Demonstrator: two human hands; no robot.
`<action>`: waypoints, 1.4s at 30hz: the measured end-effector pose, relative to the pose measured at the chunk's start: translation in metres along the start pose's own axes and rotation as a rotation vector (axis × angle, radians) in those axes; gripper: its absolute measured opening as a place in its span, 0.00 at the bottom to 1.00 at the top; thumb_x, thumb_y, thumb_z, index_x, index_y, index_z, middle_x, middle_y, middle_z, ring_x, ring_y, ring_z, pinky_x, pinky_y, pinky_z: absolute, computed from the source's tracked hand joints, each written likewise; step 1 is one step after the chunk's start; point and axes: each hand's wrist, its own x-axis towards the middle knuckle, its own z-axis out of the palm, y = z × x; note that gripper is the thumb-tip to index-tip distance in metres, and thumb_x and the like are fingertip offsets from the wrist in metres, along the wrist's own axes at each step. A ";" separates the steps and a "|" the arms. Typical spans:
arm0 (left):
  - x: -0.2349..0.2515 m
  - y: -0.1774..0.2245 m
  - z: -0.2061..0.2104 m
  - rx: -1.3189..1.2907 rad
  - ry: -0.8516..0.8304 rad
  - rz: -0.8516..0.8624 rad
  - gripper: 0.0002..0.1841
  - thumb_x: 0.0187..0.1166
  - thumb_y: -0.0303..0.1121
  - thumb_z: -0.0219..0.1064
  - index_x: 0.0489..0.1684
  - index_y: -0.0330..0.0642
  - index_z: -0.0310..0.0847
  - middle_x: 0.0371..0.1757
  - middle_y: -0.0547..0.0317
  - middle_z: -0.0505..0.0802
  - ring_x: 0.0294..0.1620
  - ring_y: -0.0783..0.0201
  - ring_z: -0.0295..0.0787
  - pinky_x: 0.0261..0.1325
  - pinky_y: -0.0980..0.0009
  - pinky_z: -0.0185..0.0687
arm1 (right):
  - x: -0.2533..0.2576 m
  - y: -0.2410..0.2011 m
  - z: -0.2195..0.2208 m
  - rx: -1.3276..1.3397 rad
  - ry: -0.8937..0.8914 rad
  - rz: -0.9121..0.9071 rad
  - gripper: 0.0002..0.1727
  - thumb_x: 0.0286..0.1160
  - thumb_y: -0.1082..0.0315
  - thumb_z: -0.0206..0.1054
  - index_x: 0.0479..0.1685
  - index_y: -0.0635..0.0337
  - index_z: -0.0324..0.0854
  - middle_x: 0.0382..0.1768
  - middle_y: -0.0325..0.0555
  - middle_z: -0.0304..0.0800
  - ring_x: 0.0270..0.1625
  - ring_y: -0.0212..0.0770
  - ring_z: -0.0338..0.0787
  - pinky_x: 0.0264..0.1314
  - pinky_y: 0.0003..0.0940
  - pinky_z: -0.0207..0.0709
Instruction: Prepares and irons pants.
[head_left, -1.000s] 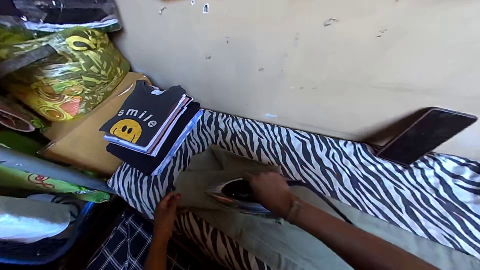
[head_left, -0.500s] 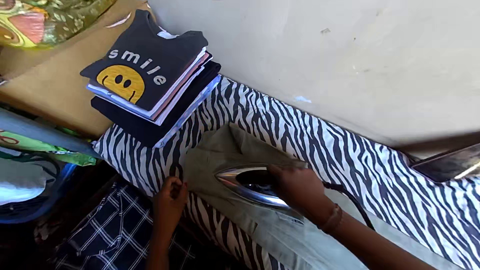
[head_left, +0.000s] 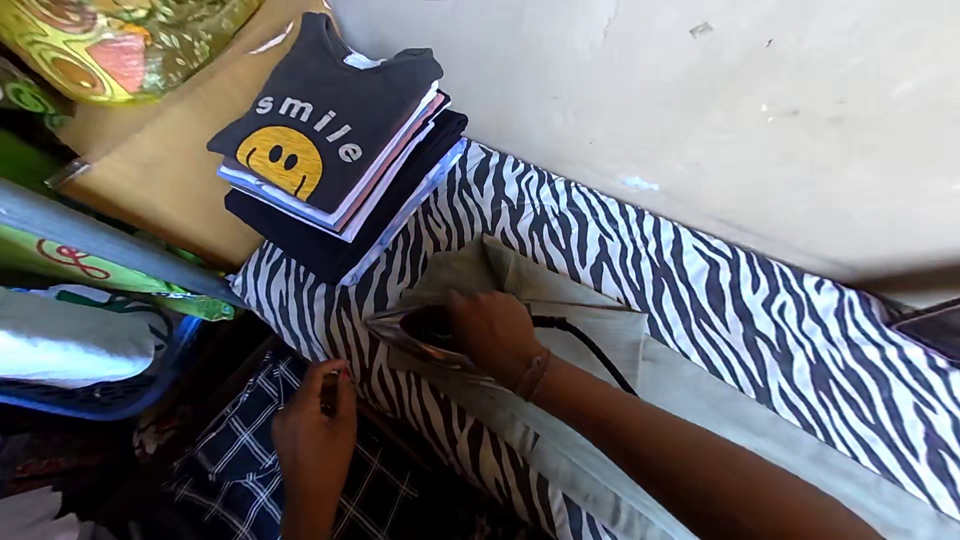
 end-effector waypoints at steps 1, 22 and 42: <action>-0.001 0.004 -0.002 -0.006 -0.006 0.009 0.15 0.81 0.34 0.57 0.50 0.35 0.88 0.29 0.54 0.93 0.23 0.70 0.88 0.26 0.74 0.81 | 0.004 -0.004 -0.001 0.018 0.008 0.020 0.14 0.89 0.73 0.51 0.61 0.67 0.79 0.48 0.64 0.90 0.56 0.65 0.91 0.50 0.59 0.82; 0.002 -0.010 0.072 -0.225 -0.274 -0.186 0.13 0.84 0.33 0.63 0.42 0.29 0.86 0.26 0.54 0.87 0.25 0.66 0.82 0.34 0.65 0.80 | -0.024 0.008 -0.011 0.135 -0.043 0.150 0.18 0.88 0.77 0.46 0.71 0.71 0.71 0.59 0.67 0.87 0.63 0.64 0.89 0.57 0.57 0.83; -0.002 -0.022 0.062 -0.468 -0.300 -0.224 0.10 0.85 0.32 0.56 0.38 0.37 0.82 0.22 0.74 0.86 0.23 0.82 0.84 0.32 0.82 0.83 | -0.045 0.041 -0.015 0.320 -0.070 0.051 0.18 0.87 0.76 0.52 0.70 0.73 0.73 0.64 0.70 0.83 0.66 0.67 0.86 0.60 0.61 0.80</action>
